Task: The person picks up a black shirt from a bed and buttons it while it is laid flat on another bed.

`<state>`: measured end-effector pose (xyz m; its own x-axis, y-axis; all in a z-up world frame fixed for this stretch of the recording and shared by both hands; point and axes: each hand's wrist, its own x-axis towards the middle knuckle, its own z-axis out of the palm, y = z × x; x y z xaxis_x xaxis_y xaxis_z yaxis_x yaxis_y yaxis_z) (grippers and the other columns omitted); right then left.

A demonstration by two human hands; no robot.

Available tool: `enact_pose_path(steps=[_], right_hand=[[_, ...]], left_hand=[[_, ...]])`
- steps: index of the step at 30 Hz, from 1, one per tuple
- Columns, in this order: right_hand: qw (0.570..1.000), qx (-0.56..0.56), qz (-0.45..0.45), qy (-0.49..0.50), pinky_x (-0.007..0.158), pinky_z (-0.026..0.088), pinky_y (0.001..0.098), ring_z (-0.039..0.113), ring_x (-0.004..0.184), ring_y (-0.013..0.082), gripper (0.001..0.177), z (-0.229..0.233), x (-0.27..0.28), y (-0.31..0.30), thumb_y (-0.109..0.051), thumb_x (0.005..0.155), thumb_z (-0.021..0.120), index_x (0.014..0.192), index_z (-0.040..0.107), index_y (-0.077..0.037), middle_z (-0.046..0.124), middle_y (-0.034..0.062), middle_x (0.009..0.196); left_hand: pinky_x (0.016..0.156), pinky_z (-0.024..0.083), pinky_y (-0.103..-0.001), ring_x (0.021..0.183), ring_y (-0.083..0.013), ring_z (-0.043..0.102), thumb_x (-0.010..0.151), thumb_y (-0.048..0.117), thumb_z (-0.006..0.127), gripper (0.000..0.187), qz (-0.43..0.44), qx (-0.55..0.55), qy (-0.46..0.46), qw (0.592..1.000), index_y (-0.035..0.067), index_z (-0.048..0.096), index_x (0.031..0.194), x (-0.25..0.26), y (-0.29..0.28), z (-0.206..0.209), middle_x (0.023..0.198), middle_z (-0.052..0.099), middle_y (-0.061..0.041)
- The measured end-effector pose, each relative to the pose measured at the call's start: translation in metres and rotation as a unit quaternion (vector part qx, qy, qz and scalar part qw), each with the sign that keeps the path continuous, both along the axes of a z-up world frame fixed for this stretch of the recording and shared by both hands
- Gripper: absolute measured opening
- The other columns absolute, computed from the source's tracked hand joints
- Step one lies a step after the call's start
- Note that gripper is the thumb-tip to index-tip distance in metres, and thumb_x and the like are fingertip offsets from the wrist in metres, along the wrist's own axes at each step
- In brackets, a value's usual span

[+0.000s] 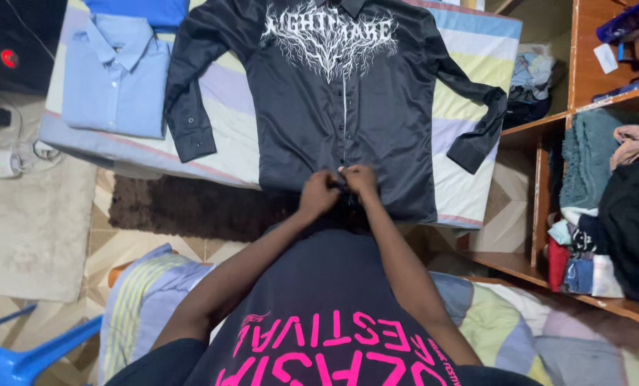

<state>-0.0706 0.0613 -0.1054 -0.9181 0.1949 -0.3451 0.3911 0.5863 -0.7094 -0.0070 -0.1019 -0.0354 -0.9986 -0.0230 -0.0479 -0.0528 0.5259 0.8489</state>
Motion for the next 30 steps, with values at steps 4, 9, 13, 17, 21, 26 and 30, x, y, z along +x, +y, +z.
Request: enact_pose_path(steps=[4,9,13,17,21,26,30], right_hand=[[0.985,-0.102,0.046,-0.131,0.061,0.046,0.0332,0.056,0.065,0.0127,0.039,0.002,0.023,0.006,-0.041,0.086,0.082,0.084,0.075,-0.003,0.065,0.0022,0.071],[0.980,-0.165,0.041,-0.099,0.063,0.048,0.0311,0.057,0.070,0.0107,0.026,0.002,0.033,0.020,-0.028,0.086,0.082,0.090,0.074,-0.003,0.070,0.0009,0.078],[0.982,-0.153,0.032,-0.104,0.061,0.045,0.0339,0.057,0.066,0.0153,0.027,0.008,0.034,0.022,-0.026,0.090,0.079,0.093,0.074,0.000,0.067,0.0044,0.075],[0.993,-0.094,0.053,-0.041,0.067,0.053,0.0295,0.069,0.071,0.0125,0.027,0.015,0.033,0.021,-0.024,0.087,0.081,0.099,0.074,-0.002,0.075,0.0032,0.081],[0.994,-0.082,0.068,-0.037,0.065,0.052,0.0331,0.067,0.070,0.0163,0.028,0.018,0.036,0.025,-0.025,0.089,0.079,0.101,0.075,0.000,0.077,0.0101,0.082],[0.993,-0.057,0.104,-0.013,0.070,0.056,0.0293,0.074,0.074,0.0131,0.030,0.014,0.035,0.026,-0.026,0.087,0.081,0.101,0.073,-0.001,0.079,0.0089,0.085],[0.991,-0.038,0.128,-0.014,0.066,0.055,0.0307,0.072,0.070,0.0144,0.027,0.026,0.033,0.024,-0.024,0.087,0.082,0.099,0.075,0.000,0.079,0.0092,0.083]], left_hand=[[0.091,0.056,-0.041,0.101,-0.0334,0.073,0.078,0.027,0.074,0.029,0.109,0.004,-0.204,0.973,0.009,0.074,0.101,0.010,-0.028,-0.049,0.103,0.075,-0.016],[0.093,0.054,-0.044,0.105,-0.0351,0.071,0.081,0.027,0.074,0.028,0.382,0.016,-0.230,0.895,0.007,0.073,0.101,0.023,-0.073,-0.060,0.108,0.074,-0.018],[0.084,0.051,-0.048,0.102,-0.0390,0.066,0.065,0.037,0.092,0.062,0.466,-0.024,-0.167,0.869,0.001,0.063,0.107,0.032,-0.106,-0.048,0.106,0.069,-0.020],[0.081,0.056,-0.043,0.088,-0.0309,0.075,0.080,0.045,0.083,0.044,0.347,0.082,-0.249,0.900,0.005,0.075,0.098,0.050,-0.117,-0.059,0.092,0.077,-0.015],[0.076,0.056,-0.043,0.081,-0.0330,0.076,0.085,0.037,0.081,0.037,0.376,0.008,-0.136,0.916,0.004,0.074,0.098,0.070,-0.118,-0.053,0.086,0.075,-0.018],[0.073,0.051,-0.052,0.086,-0.0447,0.069,0.096,0.027,0.071,0.023,0.421,-0.100,-0.101,0.896,0.004,0.075,0.096,0.076,-0.112,-0.010,0.088,0.072,-0.023],[0.074,0.050,-0.053,0.083,-0.0435,0.069,0.097,0.026,0.068,0.023,0.417,-0.117,-0.105,0.895,0.004,0.074,0.094,0.074,-0.111,0.012,0.086,0.072,-0.021]])
